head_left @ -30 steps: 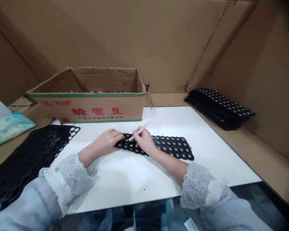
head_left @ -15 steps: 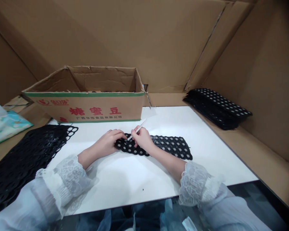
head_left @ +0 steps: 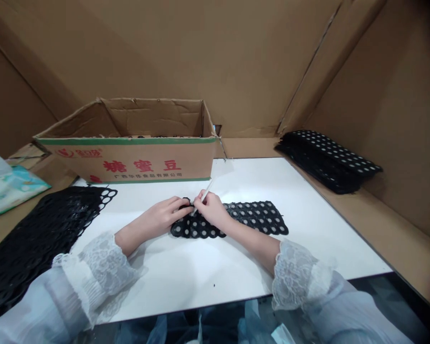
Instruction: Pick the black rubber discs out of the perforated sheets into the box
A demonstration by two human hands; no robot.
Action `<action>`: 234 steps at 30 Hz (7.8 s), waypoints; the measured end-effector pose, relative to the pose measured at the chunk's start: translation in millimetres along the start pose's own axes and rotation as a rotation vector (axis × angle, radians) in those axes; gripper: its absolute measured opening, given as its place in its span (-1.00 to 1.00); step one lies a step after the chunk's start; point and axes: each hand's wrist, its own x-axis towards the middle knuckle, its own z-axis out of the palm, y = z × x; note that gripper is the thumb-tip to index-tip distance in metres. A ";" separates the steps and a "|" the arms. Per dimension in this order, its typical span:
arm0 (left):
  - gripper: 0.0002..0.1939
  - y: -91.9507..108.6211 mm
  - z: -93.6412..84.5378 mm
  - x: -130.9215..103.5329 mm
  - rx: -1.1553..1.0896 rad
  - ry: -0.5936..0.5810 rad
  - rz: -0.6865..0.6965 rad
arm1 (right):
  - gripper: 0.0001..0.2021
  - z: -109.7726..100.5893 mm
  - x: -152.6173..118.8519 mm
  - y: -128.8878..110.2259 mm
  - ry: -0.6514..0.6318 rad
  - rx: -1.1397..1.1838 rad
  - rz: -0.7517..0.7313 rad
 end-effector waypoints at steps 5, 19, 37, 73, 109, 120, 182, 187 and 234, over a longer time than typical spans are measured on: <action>-0.78 -0.7 -1.2 6.0 0.150 -0.025 0.052 | -0.87 1.8 -1.6 -1.5 0.016 0.029 0.015; -0.79 1.4 5.9 1.2 -0.024 0.089 -0.144 | -0.89 4.5 2.0 0.4 0.147 0.166 0.219; -0.92 5.9 9.7 3.0 0.001 0.058 -0.155 | -0.95 7.6 -1.7 -6.3 0.003 -0.200 -0.038; -0.86 12.1 4.6 4.4 -0.688 -0.046 -0.683 | -0.78 -25.1 -2.7 -2.9 -0.297 -0.107 -0.183; -0.78 2.4 -7.0 5.9 -0.521 -0.070 -0.686 | -0.73 -32.4 8.3 0.9 -0.340 -0.166 -0.210; -0.67 3.5 -12.9 10.5 -0.738 -0.124 -0.717 | -0.75 -24.1 2.9 2.0 -0.294 -0.133 -0.352; -0.76 23.1 -12.8 18.6 -0.359 -0.139 -0.852 | -0.74 4.8 -9.0 -8.1 -0.042 -0.818 -0.421; -0.76 11.3 -18.0 17.5 -0.452 -0.157 -0.864 | -0.72 -6.7 0.3 -9.1 -0.069 -0.715 -0.397; -0.73 2.0 -21.1 3.3 -0.848 -0.331 -0.973 | -0.69 9.5 -17.0 -11.9 -0.062 -0.638 -0.376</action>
